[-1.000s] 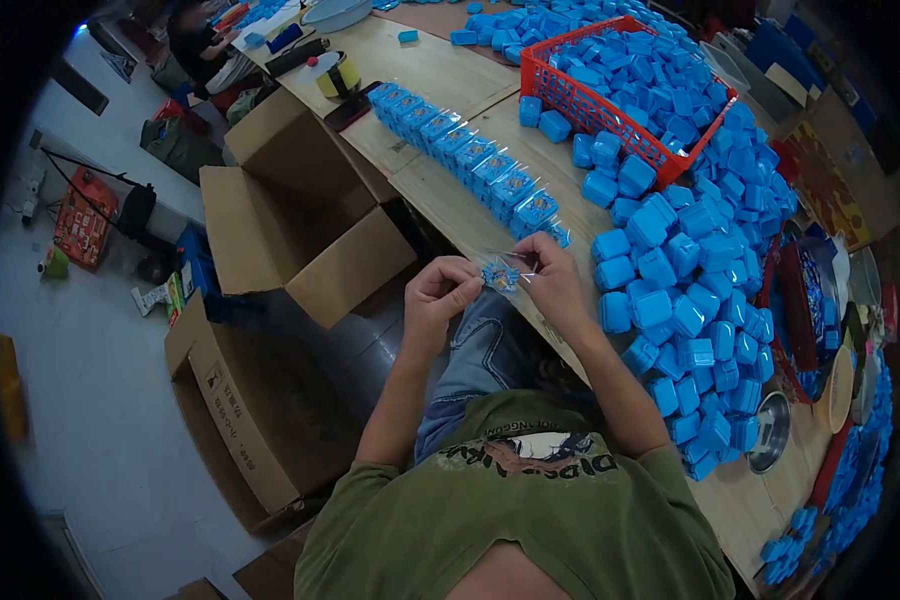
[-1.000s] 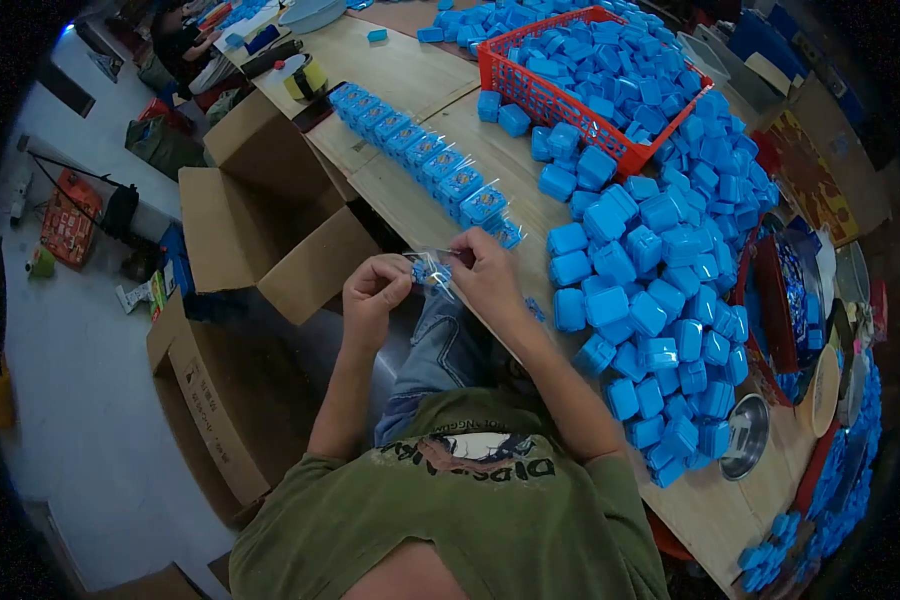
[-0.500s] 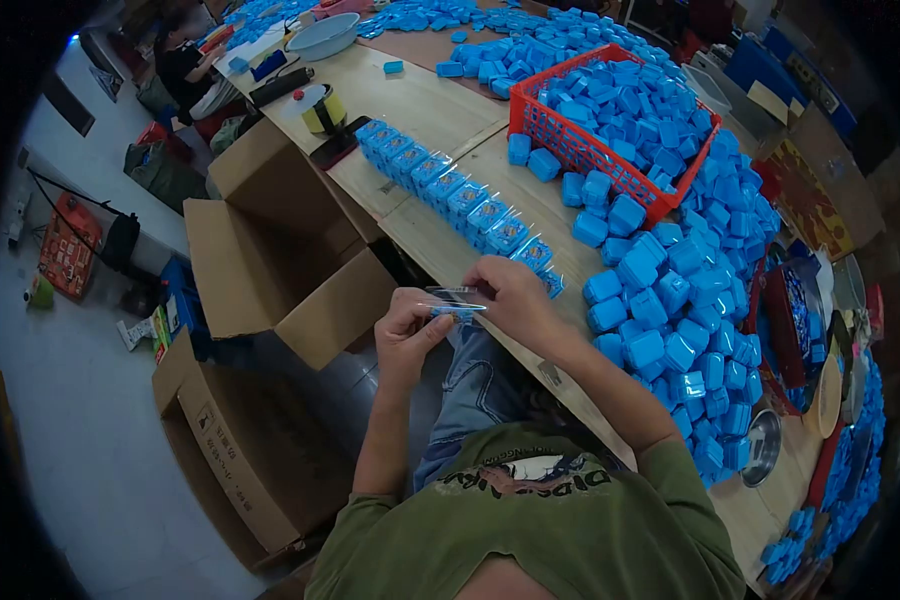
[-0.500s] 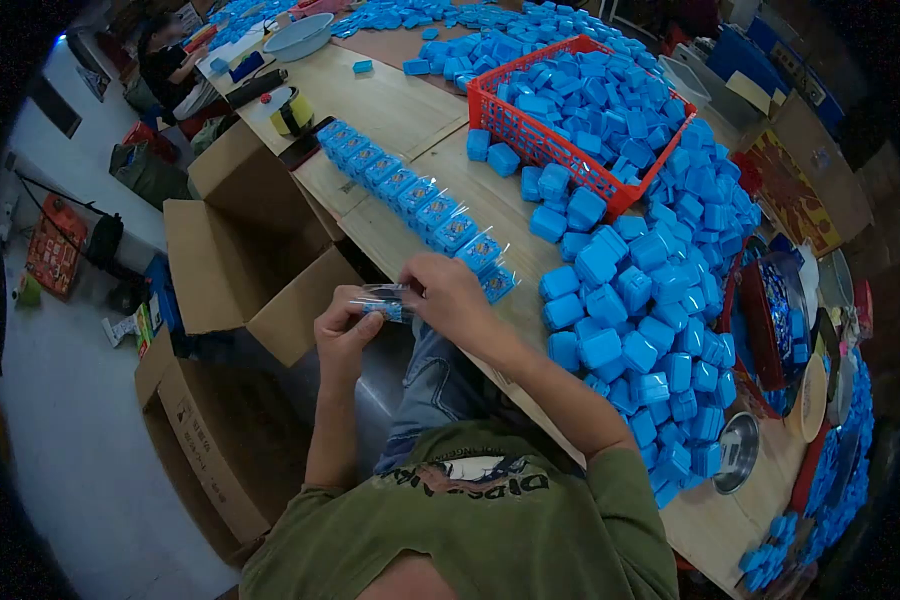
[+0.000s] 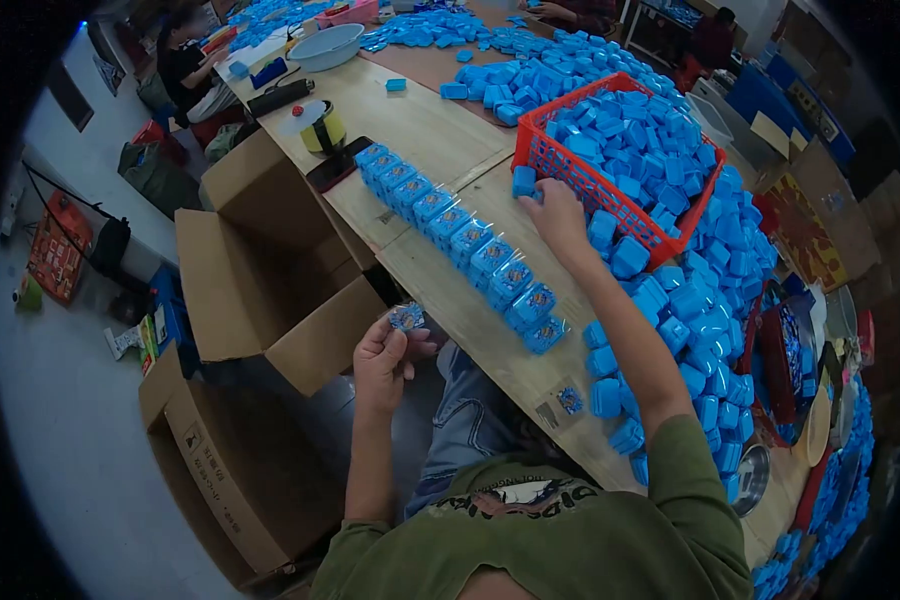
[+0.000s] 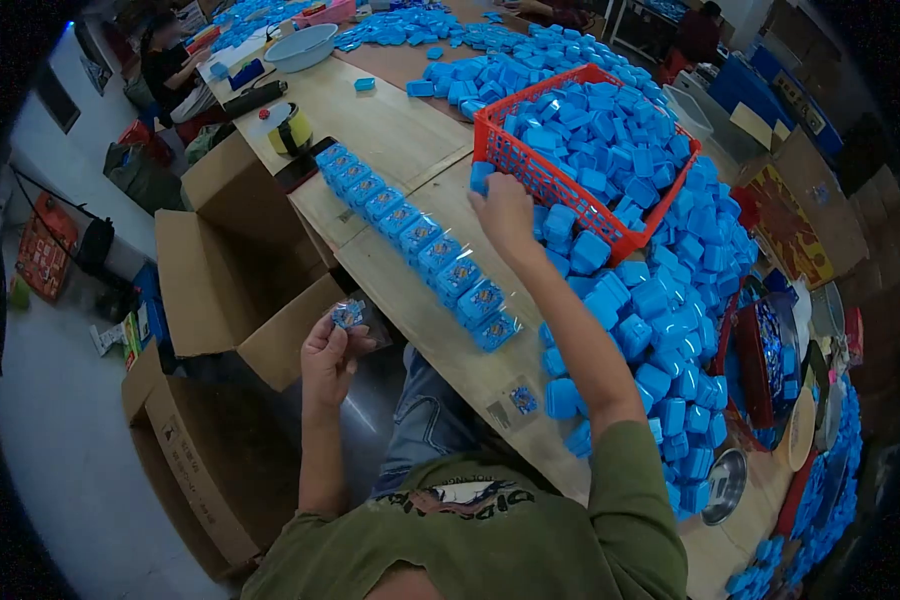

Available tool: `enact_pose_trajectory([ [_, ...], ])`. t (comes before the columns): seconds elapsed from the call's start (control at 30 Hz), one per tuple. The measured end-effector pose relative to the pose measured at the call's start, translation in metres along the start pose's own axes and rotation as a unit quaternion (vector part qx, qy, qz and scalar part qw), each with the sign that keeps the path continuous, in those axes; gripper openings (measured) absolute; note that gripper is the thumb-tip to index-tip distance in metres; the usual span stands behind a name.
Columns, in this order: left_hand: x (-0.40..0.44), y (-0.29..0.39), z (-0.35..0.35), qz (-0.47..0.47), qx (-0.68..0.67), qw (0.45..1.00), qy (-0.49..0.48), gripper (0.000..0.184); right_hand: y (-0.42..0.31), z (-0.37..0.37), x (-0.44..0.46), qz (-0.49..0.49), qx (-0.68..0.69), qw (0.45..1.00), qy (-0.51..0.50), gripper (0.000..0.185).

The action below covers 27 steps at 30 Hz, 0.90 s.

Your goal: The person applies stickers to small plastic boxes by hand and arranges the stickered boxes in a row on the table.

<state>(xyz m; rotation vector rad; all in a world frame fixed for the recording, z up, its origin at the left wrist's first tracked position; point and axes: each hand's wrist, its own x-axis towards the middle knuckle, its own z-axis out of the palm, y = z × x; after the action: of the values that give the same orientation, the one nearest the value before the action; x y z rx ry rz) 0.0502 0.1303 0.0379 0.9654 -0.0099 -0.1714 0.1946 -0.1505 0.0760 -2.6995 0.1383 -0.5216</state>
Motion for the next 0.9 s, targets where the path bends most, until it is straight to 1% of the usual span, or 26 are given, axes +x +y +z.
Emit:
enact_pose_trajectory([
  [0.07, 0.0, 0.003, 0.001, 0.001, 0.007, 1.0, 0.011, 0.035, 0.03, 0.027, 0.016, -0.009, -0.184, 0.982, 0.046, 0.026],
  [0.1, 0.0, 0.004, 0.001, 0.0, 0.015, 1.0, 0.02, 0.037, 0.042, 0.042, 0.024, -0.013, -0.183, 0.982, 0.045, 0.026],
  [0.17, 0.0, 0.004, -0.002, 0.0, 0.014, 0.999, 0.03, 0.038, 0.059, 0.066, 0.037, 0.032, -0.259, 0.965, -0.007, 0.04],
  [0.3, 0.0, 0.005, -0.007, -0.004, 0.009, 0.999, 0.05, 0.039, 0.061, 0.079, 0.039, 0.041, -0.271, 0.962, -0.012, 0.043],
  [0.4, -0.001, 0.003, -0.009, -0.004, -0.013, 0.999, 0.051, 0.04, 0.054, 0.073, 0.029, 0.039, -0.233, 0.971, -0.038, 0.044],
  [0.5, 0.001, 0.006, -0.004, -0.015, 0.0, 0.999, 0.047, 0.04, 0.047, 0.066, 0.02, 0.004, -0.208, 0.976, -0.063, 0.047],
  [0.57, 0.002, 0.009, 0.0, -0.018, 0.002, 0.999, 0.049, 0.04, 0.046, 0.062, 0.02, 0.006, -0.163, 0.981, -0.105, 0.049],
  [0.6, 0.001, 0.01, 0.001, -0.023, 0.003, 0.999, 0.041, 0.04, 0.045, 0.057, 0.018, 0.0, -0.117, 0.989, -0.093, 0.046],
  [0.63, 0.001, 0.01, 0.0, -0.03, 0.002, 0.999, 0.034, 0.04, 0.041, 0.05, 0.016, -0.006, -0.113, 0.989, -0.1, 0.046],
  [0.7, 0.001, 0.01, 0.004, -0.03, -0.002, 0.999, 0.038, 0.041, 0.033, 0.031, 0.011, -0.05, -0.011, 0.998, 0.022, 0.044],
  [0.73, 0.001, 0.011, 0.006, -0.033, -0.006, 0.999, 0.033, 0.043, 0.022, 0.012, 0.006, -0.05, -0.01, 0.998, 0.021, 0.044],
  [0.77, 0.001, 0.01, 0.008, -0.035, -0.005, 0.999, 0.032, 0.043, 0.007, -0.011, -0.002, -0.072, 0.105, 0.992, 0.004, 0.045],
  [0.8, 0.001, 0.01, 0.011, -0.035, -0.007, 0.999, 0.017, 0.043, -0.006, -0.032, -0.011, -0.093, 0.218, 0.971, -0.011, 0.047],
  [0.83, 0.001, 0.01, 0.014, -0.035, -0.009, 0.999, 0.002, 0.043, -0.018, -0.049, -0.024, -0.091, 0.217, 0.972, -0.008, 0.047],
  [0.9, -0.002, 0.009, 0.021, -0.033, -0.001, 0.999, -0.02, 0.041, -0.039, -0.074, -0.058, -0.139, 0.319, 0.932, -0.1, 0.051],
])
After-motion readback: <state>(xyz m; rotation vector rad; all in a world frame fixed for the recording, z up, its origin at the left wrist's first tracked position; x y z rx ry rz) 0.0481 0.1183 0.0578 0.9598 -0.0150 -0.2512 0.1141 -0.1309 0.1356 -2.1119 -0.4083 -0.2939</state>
